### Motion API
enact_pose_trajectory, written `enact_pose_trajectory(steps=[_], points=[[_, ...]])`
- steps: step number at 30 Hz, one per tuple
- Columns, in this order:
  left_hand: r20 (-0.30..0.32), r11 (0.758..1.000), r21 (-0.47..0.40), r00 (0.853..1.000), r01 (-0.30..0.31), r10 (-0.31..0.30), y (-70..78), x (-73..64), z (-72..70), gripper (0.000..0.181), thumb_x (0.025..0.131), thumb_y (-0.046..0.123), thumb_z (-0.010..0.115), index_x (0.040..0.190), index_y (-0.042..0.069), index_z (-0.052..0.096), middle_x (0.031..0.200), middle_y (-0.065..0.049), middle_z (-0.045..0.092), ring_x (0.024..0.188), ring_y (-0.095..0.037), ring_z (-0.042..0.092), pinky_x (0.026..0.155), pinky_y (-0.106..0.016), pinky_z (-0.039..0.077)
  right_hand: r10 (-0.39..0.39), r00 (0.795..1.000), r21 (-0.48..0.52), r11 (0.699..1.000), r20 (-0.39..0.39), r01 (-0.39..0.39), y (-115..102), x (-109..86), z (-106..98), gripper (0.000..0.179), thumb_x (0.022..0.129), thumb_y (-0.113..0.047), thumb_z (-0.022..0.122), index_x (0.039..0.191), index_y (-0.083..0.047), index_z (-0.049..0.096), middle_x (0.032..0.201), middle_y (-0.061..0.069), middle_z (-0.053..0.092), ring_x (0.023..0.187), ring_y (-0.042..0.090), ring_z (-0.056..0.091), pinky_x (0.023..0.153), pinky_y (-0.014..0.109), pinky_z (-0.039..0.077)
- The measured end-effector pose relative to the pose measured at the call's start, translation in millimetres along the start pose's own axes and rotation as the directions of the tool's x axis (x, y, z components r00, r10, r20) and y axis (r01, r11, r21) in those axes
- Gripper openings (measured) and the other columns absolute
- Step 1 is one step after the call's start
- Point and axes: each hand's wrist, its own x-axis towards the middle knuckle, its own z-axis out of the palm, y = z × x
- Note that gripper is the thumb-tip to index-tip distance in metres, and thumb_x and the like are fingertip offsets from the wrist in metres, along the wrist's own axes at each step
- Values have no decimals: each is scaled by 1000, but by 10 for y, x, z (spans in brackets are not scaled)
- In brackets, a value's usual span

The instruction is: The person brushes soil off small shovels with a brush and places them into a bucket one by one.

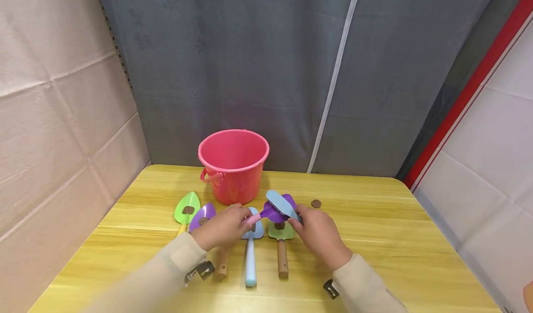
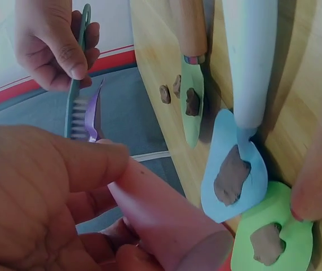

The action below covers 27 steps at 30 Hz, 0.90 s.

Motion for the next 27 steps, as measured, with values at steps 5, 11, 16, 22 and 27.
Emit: enact_pose_trajectory(steps=[5, 11, 16, 22, 27], points=[[-9, 999, 50, 1000, -1, 2, -20, -11, 15, 9, 96, 17, 65, 96, 9, 68, 79, 1, 50, 75, -17, 48, 70, -31, 44, 37, 999, 15, 999, -5, -37, 196, 11, 12, 14, 91, -19, 73, 91, -10, 61, 61, -6, 45, 50, 8, 36, 46, 25, 30], [14, 998, 62, 1000, -1, 0, -27, -3, 22, 14, 98, 24, 63, 90, 12, 66, 76, 1, 50, 74, -16, 48, 69, -30, 43, 97, 995, 15, 995, -12, -97, 412, 27, -14, 13, 94, -19, 69, 95, -7, 63, 60, -4, 42, 50, 10, 35, 46, 26, 29], [9, 998, 63, 1000, -10, 9, -16, -14, 17, 13, 98, 22, 64, 89, 12, 65, 74, 2, 50, 74, -16, 48, 69, -30, 44, 99, 994, 22, 995, -43, -99, 387, 18, -60, 15, 93, -18, 70, 93, -5, 63, 58, -4, 42, 49, 10, 36, 45, 26, 29], [-4, 997, 70, 999, -45, 45, 13, -24, 39, 9, 95, 18, 66, 90, 9, 67, 76, 3, 52, 72, -15, 50, 70, -30, 46, 14, 999, 40, 999, -31, -12, 92, -54, -18, 14, 90, -18, 74, 89, -11, 62, 60, -8, 44, 50, 6, 35, 45, 23, 30], [-29, 995, 71, 997, -73, 75, 27, -12, 53, 19, 98, 23, 63, 83, 11, 64, 74, 4, 53, 70, -14, 51, 69, -30, 46, -22, 1000, 45, 999, 12, 22, -91, -103, 9, 22, 89, -20, 76, 81, -17, 56, 60, -10, 41, 51, 3, 34, 47, 22, 30]])
